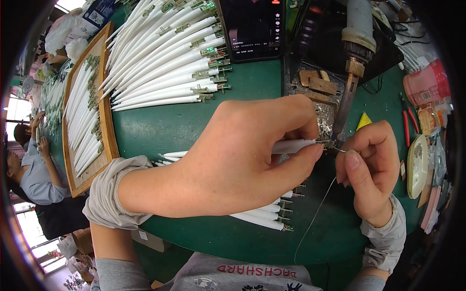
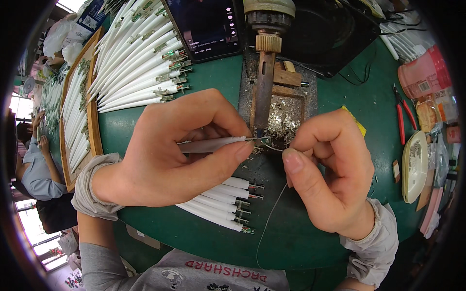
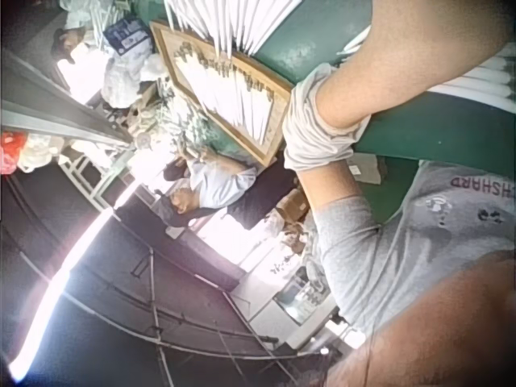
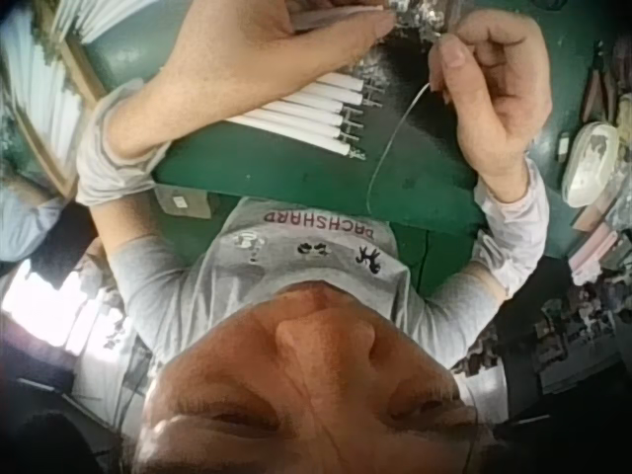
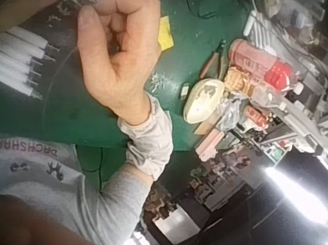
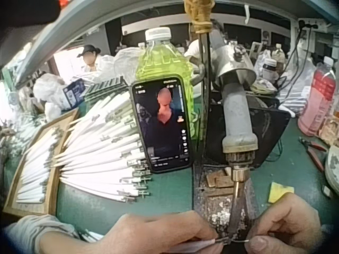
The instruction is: The person solders wires to a small green circuit board at the end of a white light tube using a soldering iron and solder wire.
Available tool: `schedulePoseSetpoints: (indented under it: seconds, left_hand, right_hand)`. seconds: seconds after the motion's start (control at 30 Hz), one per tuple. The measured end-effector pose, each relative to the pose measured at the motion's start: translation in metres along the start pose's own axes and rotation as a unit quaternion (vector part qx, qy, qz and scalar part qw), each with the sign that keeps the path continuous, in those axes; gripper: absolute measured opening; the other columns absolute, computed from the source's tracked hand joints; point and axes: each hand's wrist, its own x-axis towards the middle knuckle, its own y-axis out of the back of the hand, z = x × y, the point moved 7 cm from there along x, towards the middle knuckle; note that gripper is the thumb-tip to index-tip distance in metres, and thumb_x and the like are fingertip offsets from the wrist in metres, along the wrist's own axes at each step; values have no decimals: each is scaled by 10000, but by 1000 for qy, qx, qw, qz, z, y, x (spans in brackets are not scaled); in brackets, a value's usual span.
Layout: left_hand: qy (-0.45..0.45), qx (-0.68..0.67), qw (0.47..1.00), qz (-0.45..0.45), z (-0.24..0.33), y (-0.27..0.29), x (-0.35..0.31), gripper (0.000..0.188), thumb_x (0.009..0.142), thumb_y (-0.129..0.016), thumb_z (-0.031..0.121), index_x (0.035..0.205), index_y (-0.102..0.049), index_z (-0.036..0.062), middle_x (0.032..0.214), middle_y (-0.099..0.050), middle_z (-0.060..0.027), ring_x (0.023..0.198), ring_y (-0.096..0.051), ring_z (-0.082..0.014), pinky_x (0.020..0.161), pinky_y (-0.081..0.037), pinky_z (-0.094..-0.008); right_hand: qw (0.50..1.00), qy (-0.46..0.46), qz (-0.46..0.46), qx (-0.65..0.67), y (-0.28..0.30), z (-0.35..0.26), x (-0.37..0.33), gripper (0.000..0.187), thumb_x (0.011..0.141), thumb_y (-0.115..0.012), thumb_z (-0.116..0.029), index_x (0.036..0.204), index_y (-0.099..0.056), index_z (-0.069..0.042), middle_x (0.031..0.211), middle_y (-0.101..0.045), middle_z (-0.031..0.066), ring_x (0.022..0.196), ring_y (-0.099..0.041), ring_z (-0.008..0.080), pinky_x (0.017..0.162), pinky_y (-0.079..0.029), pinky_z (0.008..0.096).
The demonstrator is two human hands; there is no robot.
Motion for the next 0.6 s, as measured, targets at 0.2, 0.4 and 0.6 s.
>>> schedulePoseSetpoints:
  seconds: [0.2, 0.4, 0.6]
  left_hand:
    - [19, -13, 1000, -9, -1, -1, 0, 96, 866, -643, 22, 901, -581, -42, 710, -566, -7, 575, -502, -3, 472, -347, -173]
    - [9, -17, 1000, -1, 0, 0, -1, 74, 862, -637, 8, 885, -585, -40, 722, -573, -10, 579, -502, -3, 474, -348, -173]
    - [-14, 14, 1000, 14, -1, -1, -2, 78, 839, -654, 0, 869, -591, -34, 702, -575, -15, 580, -512, -8, 475, -361, -174]
  right_hand:
    - [1000, 3, -8, 0, 0, 1, 0, 170, 910, -567, -51, 987, -438, 29, 804, -527, 56, 616, -523, 69, 558, -409, 191]
    - [1000, 12, -9, 2, 1, 1, -1, 175, 909, -569, -50, 996, -441, 32, 823, -523, 62, 632, -529, 73, 569, -416, 194]
    - [1000, 11, -5, -4, 0, 1, -1, 176, 906, -573, -52, 995, -445, 28, 819, -531, 62, 629, -528, 72, 566, -411, 193]
